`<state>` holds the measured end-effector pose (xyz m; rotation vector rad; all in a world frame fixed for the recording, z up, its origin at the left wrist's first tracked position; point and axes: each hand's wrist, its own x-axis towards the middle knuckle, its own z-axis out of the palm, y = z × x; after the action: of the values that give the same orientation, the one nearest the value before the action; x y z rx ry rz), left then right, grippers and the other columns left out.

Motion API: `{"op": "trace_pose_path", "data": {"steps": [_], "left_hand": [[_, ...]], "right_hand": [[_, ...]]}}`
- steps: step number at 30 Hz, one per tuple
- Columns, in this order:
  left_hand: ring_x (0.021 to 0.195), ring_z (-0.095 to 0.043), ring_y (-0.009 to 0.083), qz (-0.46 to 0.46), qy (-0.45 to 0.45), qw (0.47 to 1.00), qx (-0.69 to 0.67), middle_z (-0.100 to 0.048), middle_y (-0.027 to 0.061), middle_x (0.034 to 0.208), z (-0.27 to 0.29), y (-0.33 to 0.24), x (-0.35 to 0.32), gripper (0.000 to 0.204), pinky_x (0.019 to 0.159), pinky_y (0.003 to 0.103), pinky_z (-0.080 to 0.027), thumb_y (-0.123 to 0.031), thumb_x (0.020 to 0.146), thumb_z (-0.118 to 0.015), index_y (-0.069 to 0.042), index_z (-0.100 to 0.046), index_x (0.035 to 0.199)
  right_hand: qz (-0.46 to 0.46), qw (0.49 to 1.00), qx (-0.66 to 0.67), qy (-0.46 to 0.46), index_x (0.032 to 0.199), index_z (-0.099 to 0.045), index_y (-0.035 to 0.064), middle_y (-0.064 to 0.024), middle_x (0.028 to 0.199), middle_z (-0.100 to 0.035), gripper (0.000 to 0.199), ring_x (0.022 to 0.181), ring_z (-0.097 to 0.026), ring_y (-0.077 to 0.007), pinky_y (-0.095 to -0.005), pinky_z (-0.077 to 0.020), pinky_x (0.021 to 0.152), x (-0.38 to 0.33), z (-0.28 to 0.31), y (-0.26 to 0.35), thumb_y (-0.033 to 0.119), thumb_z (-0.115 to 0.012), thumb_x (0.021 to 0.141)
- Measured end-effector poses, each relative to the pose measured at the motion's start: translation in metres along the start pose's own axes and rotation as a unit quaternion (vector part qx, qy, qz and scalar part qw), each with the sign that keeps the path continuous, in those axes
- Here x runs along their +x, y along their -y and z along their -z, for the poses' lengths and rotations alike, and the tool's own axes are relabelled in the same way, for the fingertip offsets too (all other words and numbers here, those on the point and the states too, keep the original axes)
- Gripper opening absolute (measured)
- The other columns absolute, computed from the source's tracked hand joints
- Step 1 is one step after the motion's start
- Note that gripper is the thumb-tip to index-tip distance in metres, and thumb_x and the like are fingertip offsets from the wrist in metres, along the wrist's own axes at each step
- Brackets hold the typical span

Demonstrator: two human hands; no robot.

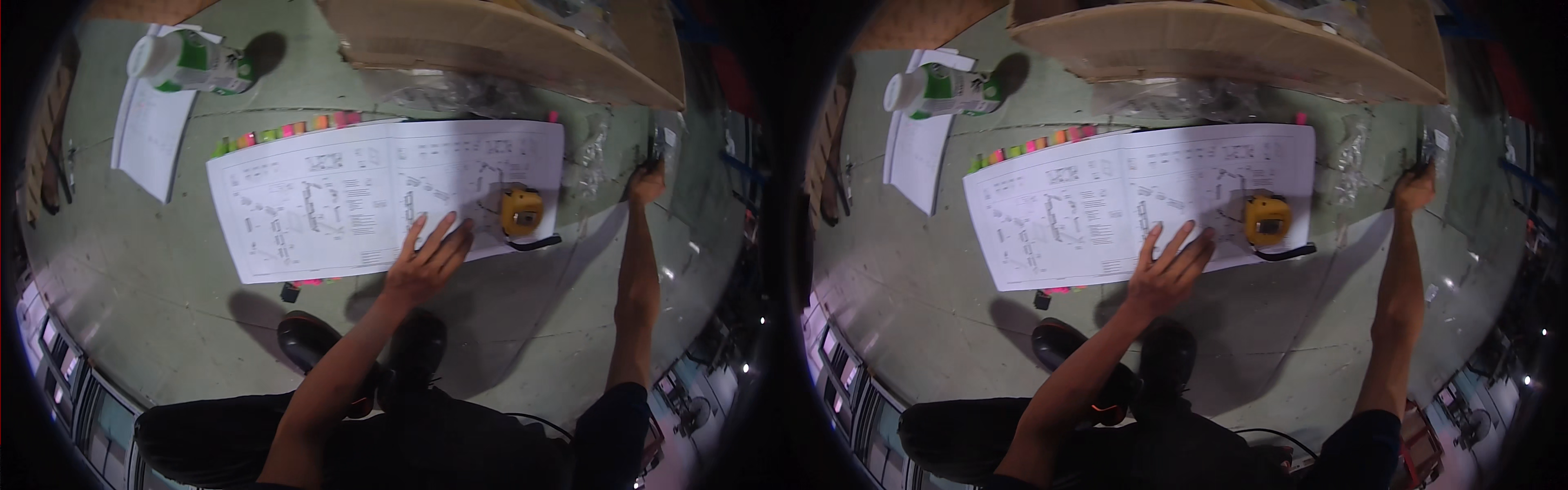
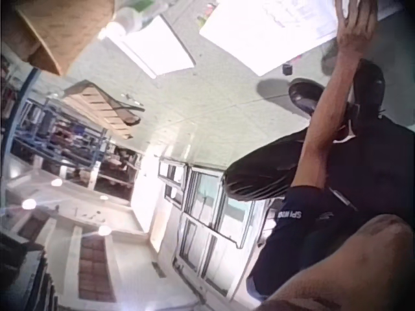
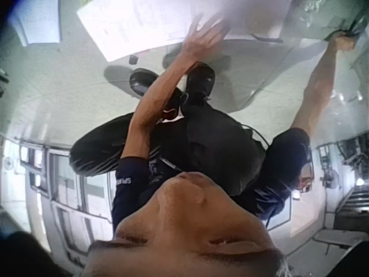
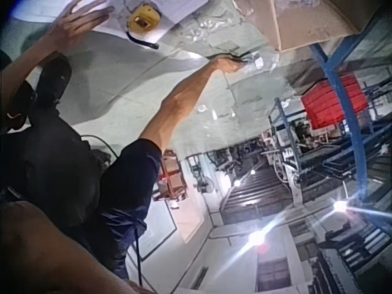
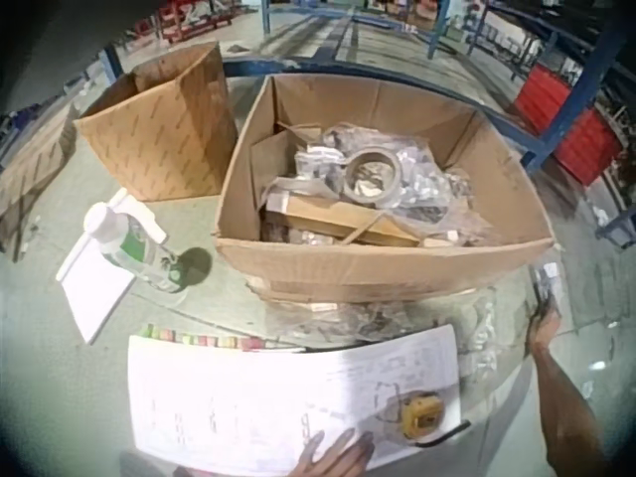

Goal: The person looks at blueprints by a frame, walks over, and sits on the floor. The person then flips through the pages of an instruction booklet by hand, picks up a bag of hardware, and points to the diagram in the booklet.

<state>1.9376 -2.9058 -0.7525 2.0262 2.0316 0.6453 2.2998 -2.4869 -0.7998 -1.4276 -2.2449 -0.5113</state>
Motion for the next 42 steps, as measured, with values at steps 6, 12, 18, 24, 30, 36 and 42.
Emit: {"op": "trace_pose_path", "data": {"steps": [6, 12, 18, 24, 30, 36, 42], "left_hand": [[0.129, -0.044, 0.0178, 0.014, -0.023, 0.999, 0.04, -0.052, -0.0052, 0.134, 0.0, -0.003, 0.003, 0.023, 0.105, 0.044, -0.037, -0.02, 0.091, -0.053, -0.017, -0.063, 0.112], [0.128, -0.045, 0.0169, 0.01, -0.041, 0.998, 0.043, -0.053, -0.0049, 0.133, 0.003, -0.005, 0.008, 0.023, 0.103, 0.042, -0.04, -0.019, 0.088, -0.059, -0.017, -0.063, 0.111], [0.128, -0.045, 0.017, 0.004, -0.033, 0.998, 0.049, -0.051, -0.0044, 0.135, 0.004, -0.004, 0.006, 0.025, 0.102, 0.043, -0.041, -0.019, 0.088, -0.058, -0.016, -0.062, 0.112], [0.128, -0.045, 0.0169, 0.011, -0.02, 0.998, 0.059, -0.052, -0.0041, 0.135, 0.004, -0.003, 0.006, 0.027, 0.102, 0.043, -0.041, -0.017, 0.087, -0.059, -0.017, -0.062, 0.114], [0.128, -0.045, 0.0175, 0.003, -0.025, 0.998, 0.055, -0.05, -0.0036, 0.136, 0.004, -0.004, 0.008, 0.026, 0.101, 0.043, -0.041, -0.018, 0.087, -0.059, -0.017, -0.063, 0.113], [0.13, -0.044, 0.019, 0.006, -0.027, 0.998, 0.048, -0.051, -0.0016, 0.136, 0.001, -0.004, 0.005, 0.026, 0.103, 0.044, -0.041, -0.017, 0.087, -0.058, -0.015, -0.062, 0.113], [0.13, -0.044, 0.0187, 0.014, -0.019, 1.0, 0.018, -0.051, -0.0021, 0.136, 0.005, 0.0, -0.002, 0.029, 0.109, 0.046, -0.033, -0.015, 0.086, -0.055, -0.015, -0.064, 0.113]], "right_hand": [[-0.077, 0.997, 0.004, 0.003, 0.129, -0.05, 0.0016, -0.0242, 0.108, -0.063, 0.063, 0.09, -0.063, -0.042, -0.0448, -0.0498, 0.081, 0.003, 0.018, 0.03, 0.006, -0.052, 0.066], [-0.126, 0.991, 0.039, -0.015, 0.127, -0.05, -0.0012, -0.0251, 0.111, -0.061, 0.058, 0.093, -0.062, -0.0415, -0.0447, -0.049, 0.083, 0.007, 0.025, 0.033, 0.007, -0.052, 0.07], [-0.168, 0.983, 0.024, -0.073, 0.117, -0.054, -0.0042, -0.0224, 0.107, -0.059, 0.045, 0.098, -0.058, -0.0385, -0.0446, -0.0453, 0.087, 0.007, 0.018, 0.044, 0.019, -0.06, 0.079], [-0.129, 0.989, 0.013, -0.076, 0.102, -0.063, -0.0028, -0.0191, 0.092, -0.061, 0.03, 0.087, -0.059, -0.0369, -0.0443, -0.0468, 0.078, 0.003, 0.009, 0.028, 0.017, -0.061, 0.079], [-0.126, 0.99, 0.005, -0.07, 0.098, -0.066, -0.0013, -0.019, 0.09, -0.062, 0.025, 0.084, -0.06, -0.0364, -0.0432, -0.0481, 0.075, 0.002, 0.007, 0.022, 0.015, -0.059, 0.081], [-0.065, 0.995, -0.014, -0.076, 0.1, -0.064, -0.0002, -0.0187, 0.085, -0.062, 0.028, 0.087, -0.059, -0.0378, -0.0452, -0.0473, 0.079, -0.002, 0.003, 0.005, 0.012, -0.058, 0.075], [-0.018, 0.991, -0.028, 0.131, 0.097, -0.07, 0.0086, -0.0138, 0.095, -0.069, 0.027, 0.088, -0.067, -0.032, -0.0408, -0.052, 0.078, 0.041, 0.026, -0.054, 0.018, -0.057, 0.076]]}}
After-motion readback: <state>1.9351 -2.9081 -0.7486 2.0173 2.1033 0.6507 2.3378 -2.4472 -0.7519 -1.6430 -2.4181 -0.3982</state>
